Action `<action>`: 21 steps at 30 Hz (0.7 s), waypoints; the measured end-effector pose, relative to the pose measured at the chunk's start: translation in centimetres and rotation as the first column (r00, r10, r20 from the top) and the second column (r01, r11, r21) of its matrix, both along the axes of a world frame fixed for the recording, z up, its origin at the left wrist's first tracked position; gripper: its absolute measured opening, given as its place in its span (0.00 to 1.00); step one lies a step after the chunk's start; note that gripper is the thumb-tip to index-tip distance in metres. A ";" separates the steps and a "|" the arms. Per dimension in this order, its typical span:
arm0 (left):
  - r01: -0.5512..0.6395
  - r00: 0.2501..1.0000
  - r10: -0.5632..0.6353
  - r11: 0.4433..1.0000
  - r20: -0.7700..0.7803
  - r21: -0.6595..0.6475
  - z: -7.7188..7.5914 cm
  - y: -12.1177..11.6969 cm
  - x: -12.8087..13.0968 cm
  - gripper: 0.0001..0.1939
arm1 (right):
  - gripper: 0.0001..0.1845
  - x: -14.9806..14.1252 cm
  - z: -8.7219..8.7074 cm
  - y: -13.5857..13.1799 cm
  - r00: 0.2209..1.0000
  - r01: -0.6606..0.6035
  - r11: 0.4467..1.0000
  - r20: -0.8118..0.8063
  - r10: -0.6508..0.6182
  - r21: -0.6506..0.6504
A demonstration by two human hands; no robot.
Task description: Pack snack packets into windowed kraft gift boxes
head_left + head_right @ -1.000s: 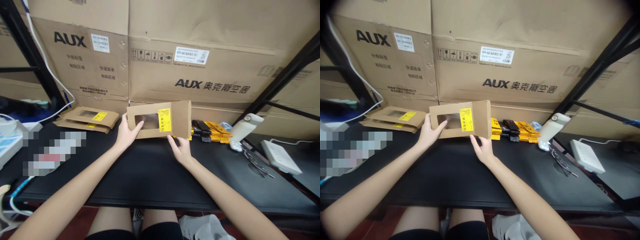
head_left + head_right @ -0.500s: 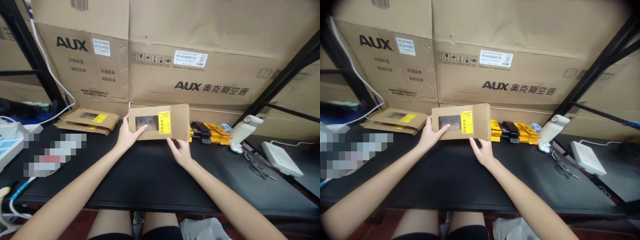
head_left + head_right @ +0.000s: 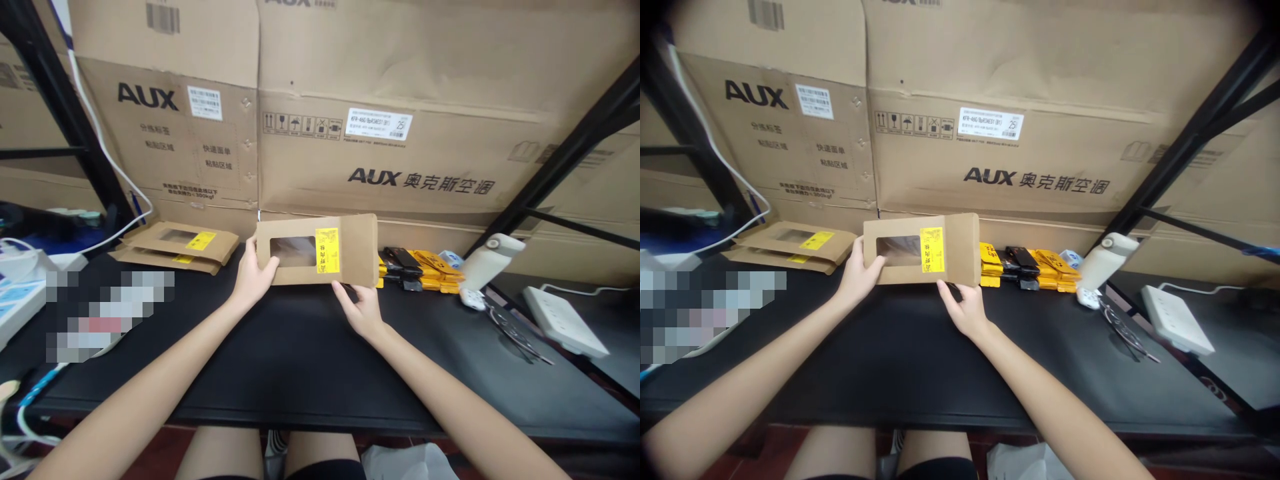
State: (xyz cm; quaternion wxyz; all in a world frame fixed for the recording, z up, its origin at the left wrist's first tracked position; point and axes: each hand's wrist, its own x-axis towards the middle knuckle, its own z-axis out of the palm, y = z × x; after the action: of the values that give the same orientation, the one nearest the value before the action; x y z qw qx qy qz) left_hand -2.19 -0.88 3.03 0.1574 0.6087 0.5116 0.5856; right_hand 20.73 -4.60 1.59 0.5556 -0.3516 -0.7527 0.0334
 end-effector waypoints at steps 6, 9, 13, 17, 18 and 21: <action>0.028 0.998 -0.028 1.000 0.056 0.000 0.3 -0.3 0.3 0.23 | 0.10 0.0 0.0 0.1 1.000 -0.005 1.000 -0.008 0.005 -0.017; 0.041 0.995 -0.040 0.999 0.088 -0.003 0.4 -0.4 0.3 0.24 | 0.10 0.0 0.0 0.0 1.000 -0.002 0.999 -0.007 0.002 -0.043; 0.049 0.975 -0.033 0.997 0.221 -0.067 0.4 -0.1 0.4 0.22 | 0.10 0.0 0.1 0.0 1.000 -0.014 0.998 -0.009 0.013 -0.064; 0.096 0.922 -0.041 0.987 0.384 -0.126 0.5 0.1 0.5 0.21 | 0.08 0.2 0.0 0.3 1.000 0.002 0.996 -0.010 -0.003 -0.084; 0.099 0.911 -0.039 0.987 0.411 -0.126 0.4 0.2 0.5 0.20 | 0.08 0.3 0.0 0.4 1.000 -0.002 0.996 -0.027 0.000 -0.094; 0.040 0.882 0.020 0.992 0.471 -0.118 0.0 0.7 0.1 0.21 | 0.11 1.0 -0.1 1.2 0.989 -0.062 0.989 -0.141 0.043 -0.132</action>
State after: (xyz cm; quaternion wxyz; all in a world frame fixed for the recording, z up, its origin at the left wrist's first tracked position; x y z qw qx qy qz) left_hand -2.07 -0.15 3.07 0.3177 0.4398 0.4902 0.6822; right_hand 21.74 -3.39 1.49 0.5799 -0.3655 -0.7175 0.1237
